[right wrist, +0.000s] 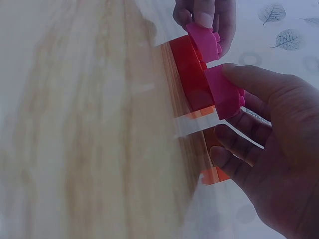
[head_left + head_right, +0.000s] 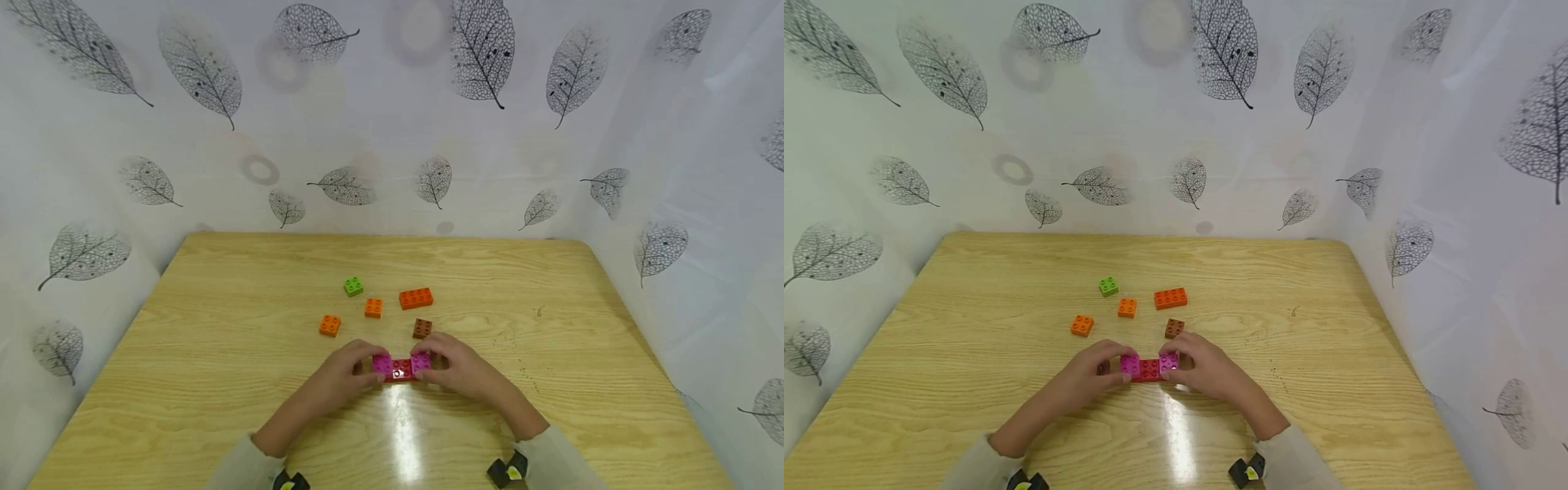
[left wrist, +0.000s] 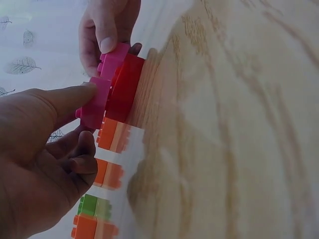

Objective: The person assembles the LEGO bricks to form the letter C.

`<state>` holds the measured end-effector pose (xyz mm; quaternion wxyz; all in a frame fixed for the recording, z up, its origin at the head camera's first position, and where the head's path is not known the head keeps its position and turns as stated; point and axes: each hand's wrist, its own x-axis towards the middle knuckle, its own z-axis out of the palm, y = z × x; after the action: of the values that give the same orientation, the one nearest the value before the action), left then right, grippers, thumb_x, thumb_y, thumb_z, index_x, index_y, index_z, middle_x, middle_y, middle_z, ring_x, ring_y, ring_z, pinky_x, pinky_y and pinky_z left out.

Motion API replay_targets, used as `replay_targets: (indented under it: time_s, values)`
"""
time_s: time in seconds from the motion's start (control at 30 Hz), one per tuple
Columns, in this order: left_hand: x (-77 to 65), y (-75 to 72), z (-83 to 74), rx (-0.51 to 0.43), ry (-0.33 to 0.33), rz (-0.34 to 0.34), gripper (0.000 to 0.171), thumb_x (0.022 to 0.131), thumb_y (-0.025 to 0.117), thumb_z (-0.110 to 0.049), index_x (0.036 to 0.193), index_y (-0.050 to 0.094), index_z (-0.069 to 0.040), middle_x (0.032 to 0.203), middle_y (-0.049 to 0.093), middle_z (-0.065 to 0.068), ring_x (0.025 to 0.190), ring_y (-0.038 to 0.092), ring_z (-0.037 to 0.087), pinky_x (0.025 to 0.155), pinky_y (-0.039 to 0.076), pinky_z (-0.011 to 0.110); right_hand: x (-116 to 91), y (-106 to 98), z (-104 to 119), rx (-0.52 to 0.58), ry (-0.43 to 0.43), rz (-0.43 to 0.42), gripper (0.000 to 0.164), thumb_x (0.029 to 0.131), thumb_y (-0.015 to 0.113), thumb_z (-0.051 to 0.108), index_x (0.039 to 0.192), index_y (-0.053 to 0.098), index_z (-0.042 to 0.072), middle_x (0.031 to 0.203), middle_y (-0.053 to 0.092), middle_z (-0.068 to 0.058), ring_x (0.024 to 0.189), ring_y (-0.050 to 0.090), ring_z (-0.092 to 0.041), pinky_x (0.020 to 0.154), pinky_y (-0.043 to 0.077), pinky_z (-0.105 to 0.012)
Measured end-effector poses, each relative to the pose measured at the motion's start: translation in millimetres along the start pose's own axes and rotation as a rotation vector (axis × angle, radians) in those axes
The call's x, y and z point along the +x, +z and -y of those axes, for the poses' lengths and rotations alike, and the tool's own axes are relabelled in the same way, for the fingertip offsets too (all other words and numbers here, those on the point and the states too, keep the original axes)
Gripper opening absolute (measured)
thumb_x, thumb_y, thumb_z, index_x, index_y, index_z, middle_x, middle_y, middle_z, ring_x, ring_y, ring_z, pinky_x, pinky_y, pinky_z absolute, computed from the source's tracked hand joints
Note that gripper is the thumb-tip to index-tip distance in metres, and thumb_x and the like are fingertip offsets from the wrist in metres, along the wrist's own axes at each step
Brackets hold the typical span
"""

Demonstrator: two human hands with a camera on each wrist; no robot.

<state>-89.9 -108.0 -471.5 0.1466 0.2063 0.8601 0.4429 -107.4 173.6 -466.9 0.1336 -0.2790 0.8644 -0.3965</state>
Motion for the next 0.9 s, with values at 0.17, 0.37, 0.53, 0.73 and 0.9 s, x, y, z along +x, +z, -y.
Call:
replay_targets:
  time_s: [0.17, 0.37, 0.53, 0.73, 0.9]
  values:
    - [-0.7, -0.8, -1.7, 0.025, -0.002, -0.005, 0.033, 0.095, 0.071, -0.032, 0.127, 0.067, -0.026, 0.114, 0.062, -0.009, 0.082, 0.053, 0.010, 0.068, 0.047, 0.025, 0, 1, -1, -0.001, -0.003, -0.006, 0.030, 0.094, 0.073, 0.035, 0.121, 0.067, 0.025, 0.106, 0.059, 0.009, 0.088, 0.054, -0.016, 0.072, 0.049, -0.027]
    - [-2.0, 0.4, -3.1, 0.063, 0.026, -0.026, 0.035, 0.094, 0.072, -0.027, 0.128, 0.068, -0.019, 0.114, 0.063, -0.008, 0.081, 0.053, 0.008, 0.068, 0.047, 0.024, 1, 2, -2, 0.003, -0.021, -0.005, 0.029, 0.094, 0.072, 0.035, 0.121, 0.067, 0.025, 0.107, 0.059, 0.009, 0.088, 0.054, -0.016, 0.073, 0.048, -0.027]
    - [-0.7, 1.9, -7.0, 0.112, 0.030, -0.032, 0.034, 0.094, 0.072, -0.027, 0.127, 0.069, -0.019, 0.115, 0.064, -0.008, 0.085, 0.055, 0.008, 0.070, 0.047, 0.024, 0, 3, -2, 0.000, -0.019, -0.007, 0.029, 0.094, 0.072, 0.033, 0.121, 0.067, 0.025, 0.107, 0.060, 0.009, 0.088, 0.054, -0.016, 0.073, 0.049, -0.027]
    - [1.7, 0.9, -13.8, 0.128, 0.002, -0.024, 0.034, 0.093, 0.073, -0.025, 0.126, 0.069, -0.018, 0.113, 0.063, -0.008, 0.084, 0.054, 0.009, 0.070, 0.047, 0.024, 0, 2, -1, -0.006, -0.027, -0.009, 0.030, 0.094, 0.072, 0.034, 0.122, 0.067, 0.022, 0.109, 0.060, 0.009, 0.090, 0.055, -0.017, 0.074, 0.049, -0.027]
    - [3.2, 0.9, -14.8, 0.126, -0.008, -0.016, 0.034, 0.093, 0.073, -0.024, 0.126, 0.068, -0.017, 0.109, 0.061, -0.007, 0.080, 0.051, 0.008, 0.066, 0.046, 0.024, 0, 1, -1, -0.002, -0.026, -0.005, 0.032, 0.095, 0.071, 0.036, 0.123, 0.067, 0.021, 0.109, 0.059, 0.009, 0.091, 0.055, -0.017, 0.076, 0.049, -0.027]
